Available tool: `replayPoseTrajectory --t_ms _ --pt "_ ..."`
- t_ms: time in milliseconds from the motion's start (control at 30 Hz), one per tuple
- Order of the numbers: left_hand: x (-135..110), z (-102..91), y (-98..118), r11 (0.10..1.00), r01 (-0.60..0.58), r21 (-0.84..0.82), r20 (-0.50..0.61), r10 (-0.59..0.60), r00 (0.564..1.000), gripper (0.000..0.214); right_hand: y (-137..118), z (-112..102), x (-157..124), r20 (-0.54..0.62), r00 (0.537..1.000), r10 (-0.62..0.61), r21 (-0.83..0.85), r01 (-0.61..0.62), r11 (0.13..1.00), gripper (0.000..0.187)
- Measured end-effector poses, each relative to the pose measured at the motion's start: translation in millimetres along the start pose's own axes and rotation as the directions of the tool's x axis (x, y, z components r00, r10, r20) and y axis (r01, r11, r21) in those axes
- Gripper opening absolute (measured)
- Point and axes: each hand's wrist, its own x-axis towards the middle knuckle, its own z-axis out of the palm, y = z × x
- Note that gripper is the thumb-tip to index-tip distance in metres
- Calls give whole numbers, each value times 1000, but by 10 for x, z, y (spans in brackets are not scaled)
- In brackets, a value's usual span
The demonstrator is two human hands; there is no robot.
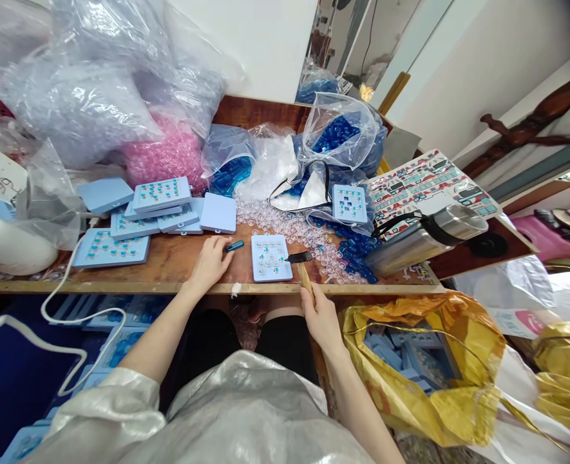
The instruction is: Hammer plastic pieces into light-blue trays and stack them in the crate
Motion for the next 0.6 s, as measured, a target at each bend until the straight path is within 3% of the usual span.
replayPoseTrajectory --t_ms 67,167,333,467,600 --pt "0 20 -9 998 -55 -4 52 55 997 17 2 7 3 3 1000 3 3 -3 1000 39" --pt "31 13 41 999 -37 -29 59 38 998 14 -2 20 2 12 1000 3 18 -3 1000 40" --pt "208 -2 321 970 -147 -194 58 161 985 15 -22 26 9 13 1000 15 40 -15 999 40" --pt "340 112 464 949 -273 -155 157 297 942 15 -25 11 10 3 1000 21 25 -21 999 40" --pt "349 208 456 949 -290 -121 185 308 933 17 -54 -45 35 -4 1000 -7 -5 7 1000 38"
